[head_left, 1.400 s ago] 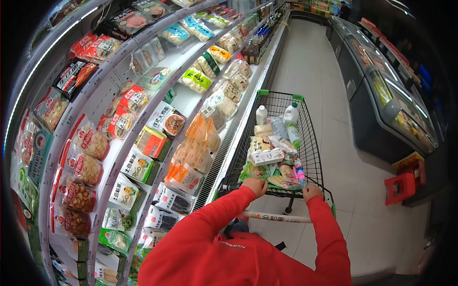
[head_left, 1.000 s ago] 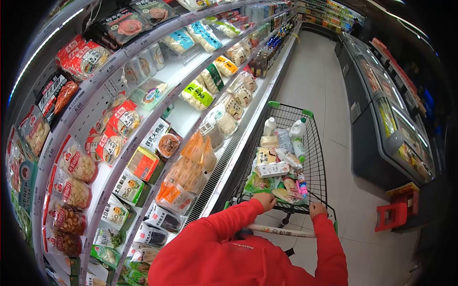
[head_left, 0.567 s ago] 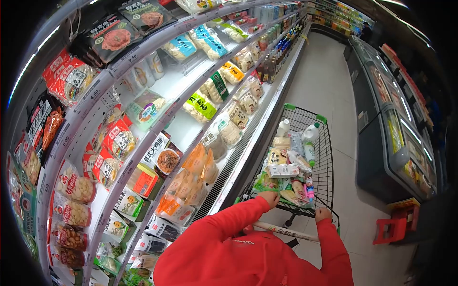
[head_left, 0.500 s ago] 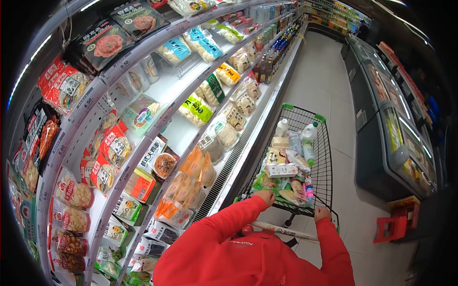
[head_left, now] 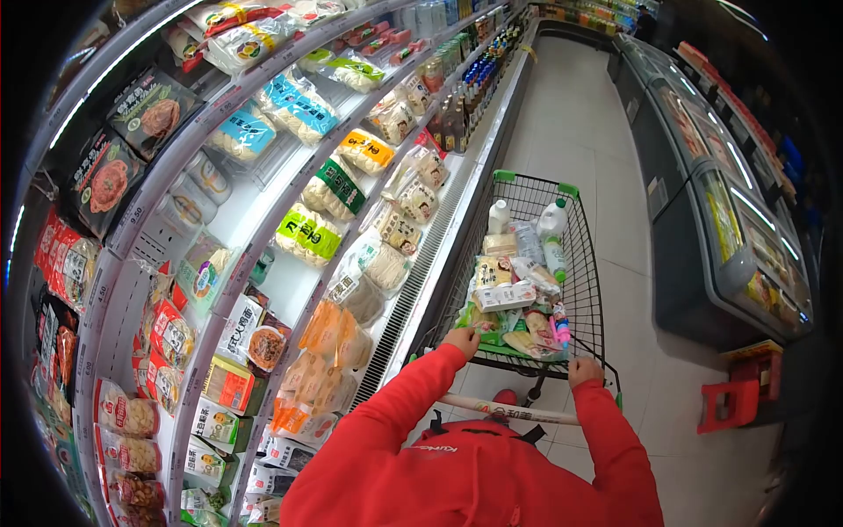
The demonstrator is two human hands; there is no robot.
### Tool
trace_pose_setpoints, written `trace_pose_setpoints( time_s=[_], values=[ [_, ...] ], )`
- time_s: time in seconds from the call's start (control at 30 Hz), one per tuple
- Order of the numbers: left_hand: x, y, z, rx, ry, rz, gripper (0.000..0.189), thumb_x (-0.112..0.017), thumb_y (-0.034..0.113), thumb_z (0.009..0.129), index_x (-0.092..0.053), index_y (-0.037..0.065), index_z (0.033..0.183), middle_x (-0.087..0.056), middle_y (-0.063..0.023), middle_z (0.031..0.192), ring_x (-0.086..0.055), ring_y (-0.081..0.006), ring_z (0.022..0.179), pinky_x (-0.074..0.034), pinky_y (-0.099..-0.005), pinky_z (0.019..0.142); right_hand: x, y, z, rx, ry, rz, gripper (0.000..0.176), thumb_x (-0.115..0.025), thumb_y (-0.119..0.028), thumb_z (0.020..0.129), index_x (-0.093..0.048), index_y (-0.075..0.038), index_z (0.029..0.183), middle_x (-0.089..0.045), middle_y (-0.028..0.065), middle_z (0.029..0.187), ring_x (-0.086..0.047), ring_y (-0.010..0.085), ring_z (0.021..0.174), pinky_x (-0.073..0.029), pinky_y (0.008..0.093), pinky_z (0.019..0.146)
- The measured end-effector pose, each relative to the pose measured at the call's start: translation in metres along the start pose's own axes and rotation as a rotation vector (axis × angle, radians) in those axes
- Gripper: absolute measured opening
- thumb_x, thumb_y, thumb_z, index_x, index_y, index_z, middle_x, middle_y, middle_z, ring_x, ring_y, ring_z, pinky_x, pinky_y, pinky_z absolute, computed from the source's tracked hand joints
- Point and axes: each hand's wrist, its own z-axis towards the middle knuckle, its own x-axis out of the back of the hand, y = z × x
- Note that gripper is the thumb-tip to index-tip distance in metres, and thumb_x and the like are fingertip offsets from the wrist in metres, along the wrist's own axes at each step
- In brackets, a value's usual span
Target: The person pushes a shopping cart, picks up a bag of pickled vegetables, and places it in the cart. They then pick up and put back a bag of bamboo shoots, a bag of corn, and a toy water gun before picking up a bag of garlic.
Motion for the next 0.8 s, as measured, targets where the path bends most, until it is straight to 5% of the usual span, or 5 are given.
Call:
trace_pose_setpoints(
  time_s=[0.8],
  values=[
    [-0.013, 0.094, 0.24, 0.09, 0.304, 0.0, 0.027, -0.051, 0.026, 0.076, -0.064, 0.003, 0.077, -0.062, -0.0208, 0.074, -0.06, -0.0378, 0.074, -0.047, -0.0448, 0.07, 0.019, 0.066, 0.275, -0.003, -0.115, -0.014, 0.031, -0.047, -0.03, 0.077, -0.066, -0.005, 0.077, -0.064, 0.015, 0.085, -0.059, 0.0344, 0.08, -0.046, 0.0462, 0.074]
  ],
)
